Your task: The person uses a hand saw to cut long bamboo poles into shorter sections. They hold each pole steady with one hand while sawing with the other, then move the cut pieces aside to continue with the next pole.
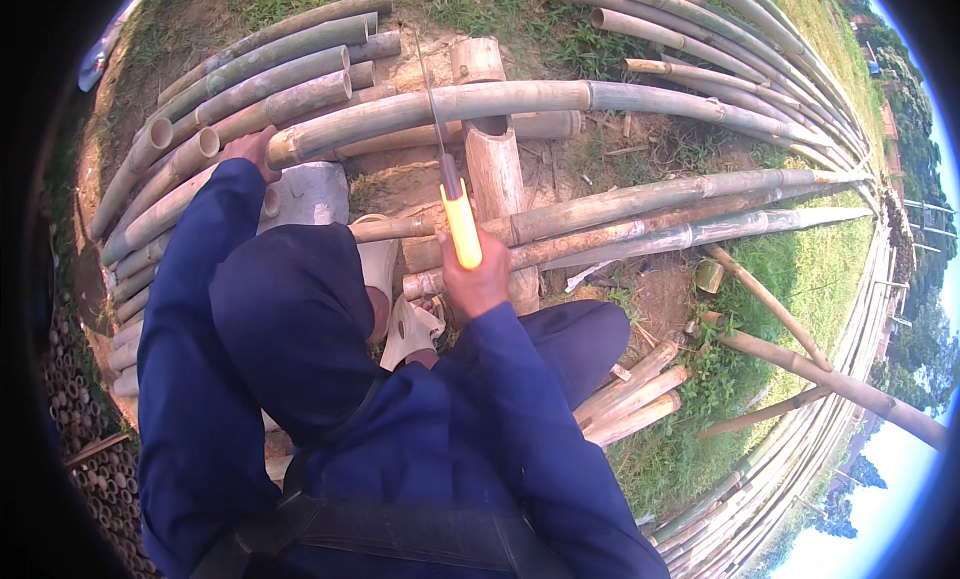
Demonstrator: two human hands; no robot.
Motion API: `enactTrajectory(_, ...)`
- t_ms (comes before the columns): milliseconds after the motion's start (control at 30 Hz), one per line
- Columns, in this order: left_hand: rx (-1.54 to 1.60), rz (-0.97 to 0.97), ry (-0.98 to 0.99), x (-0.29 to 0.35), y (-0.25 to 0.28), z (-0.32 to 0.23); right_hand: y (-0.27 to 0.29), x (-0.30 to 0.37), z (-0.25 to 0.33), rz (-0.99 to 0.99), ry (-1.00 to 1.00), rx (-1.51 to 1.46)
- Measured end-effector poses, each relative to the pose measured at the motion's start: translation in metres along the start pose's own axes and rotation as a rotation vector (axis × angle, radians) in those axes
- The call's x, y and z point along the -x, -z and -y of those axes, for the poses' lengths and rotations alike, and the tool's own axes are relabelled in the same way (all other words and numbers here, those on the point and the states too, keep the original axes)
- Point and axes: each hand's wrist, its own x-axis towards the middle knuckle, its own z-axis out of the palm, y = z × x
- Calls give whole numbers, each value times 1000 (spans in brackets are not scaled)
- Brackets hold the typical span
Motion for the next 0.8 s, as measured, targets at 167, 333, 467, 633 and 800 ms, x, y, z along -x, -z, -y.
enactTrajectory(167, -2, 49, 1, 7, -1, -2, 72, 142, 43, 21, -129, -3)
enactTrajectory(333, -17, 50, -27, 11, -15, 1, 21, 25, 7, 23, -76, -15)
enactTrajectory(467, -8, 26, -36, -4, -6, -7, -28, -86, 14, -63, 28, -71)
enactTrajectory(633, -9, -3, -18, -2, -13, 4, 10, 18, 2, -50, 4, -42)
enactTrajectory(800, 4, 46, 6, 9, -4, 0, 72, 128, 41, 26, -159, -42)
